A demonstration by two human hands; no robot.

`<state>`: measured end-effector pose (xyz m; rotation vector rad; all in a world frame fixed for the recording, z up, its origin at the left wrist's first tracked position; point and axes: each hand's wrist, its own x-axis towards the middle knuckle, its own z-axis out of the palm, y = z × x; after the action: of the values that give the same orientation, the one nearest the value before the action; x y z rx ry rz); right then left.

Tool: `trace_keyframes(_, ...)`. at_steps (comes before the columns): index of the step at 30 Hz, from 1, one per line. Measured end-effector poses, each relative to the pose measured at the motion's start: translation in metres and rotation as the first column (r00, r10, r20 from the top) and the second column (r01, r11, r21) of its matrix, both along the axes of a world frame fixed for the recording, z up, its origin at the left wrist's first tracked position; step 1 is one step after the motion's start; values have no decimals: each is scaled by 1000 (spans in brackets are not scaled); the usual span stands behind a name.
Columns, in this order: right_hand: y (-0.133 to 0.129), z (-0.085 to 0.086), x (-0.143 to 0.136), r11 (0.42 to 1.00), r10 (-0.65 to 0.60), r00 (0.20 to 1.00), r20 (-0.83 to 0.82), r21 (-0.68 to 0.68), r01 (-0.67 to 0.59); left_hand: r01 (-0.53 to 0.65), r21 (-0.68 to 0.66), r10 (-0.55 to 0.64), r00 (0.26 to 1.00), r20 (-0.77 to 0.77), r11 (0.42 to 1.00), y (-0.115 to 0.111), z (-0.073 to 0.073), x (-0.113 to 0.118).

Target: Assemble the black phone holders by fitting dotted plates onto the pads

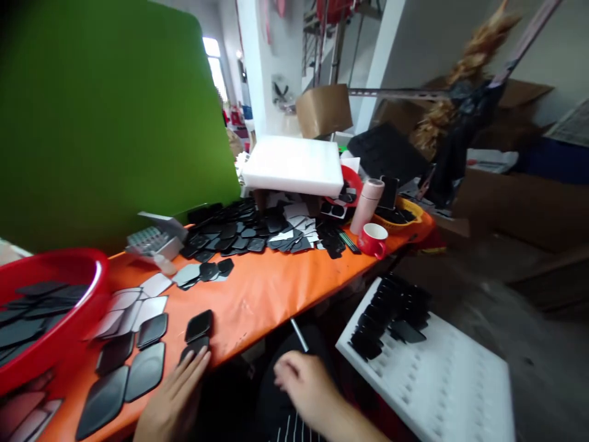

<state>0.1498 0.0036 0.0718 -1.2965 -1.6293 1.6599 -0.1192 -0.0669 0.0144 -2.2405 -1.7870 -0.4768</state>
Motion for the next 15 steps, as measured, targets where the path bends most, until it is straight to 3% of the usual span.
trace_keyframes(2,-13,-4,-52,956,-22,956,-293,-286,-66,-1,52,-3,997,80,999,-2,8,23)
trace_keyframes(5,-22,4,-94,876,-140,815,-563,-454,-164,66,110,-84,982,169,992,-8,18,55)
trace_keyframes(7,-21,10,-101,859,-176,784,-595,-482,-174,79,40,-87,966,243,996,-14,21,62)
trace_keyframes(10,-12,10,-95,852,-141,859,-493,-502,-148,48,-15,-42,958,284,999,-20,27,43)
trace_keyframes(12,-3,6,-83,900,-72,922,-380,-424,-104,-161,-53,169,952,253,986,-19,33,17)
trace_keyframes(13,2,5,-73,936,-38,948,-317,-344,-78,-339,-85,349,910,223,937,-18,37,3)
trace_keyframes(15,13,9,-47,991,2,983,-185,-132,-27,-611,-170,631,769,105,773,-12,43,-23)
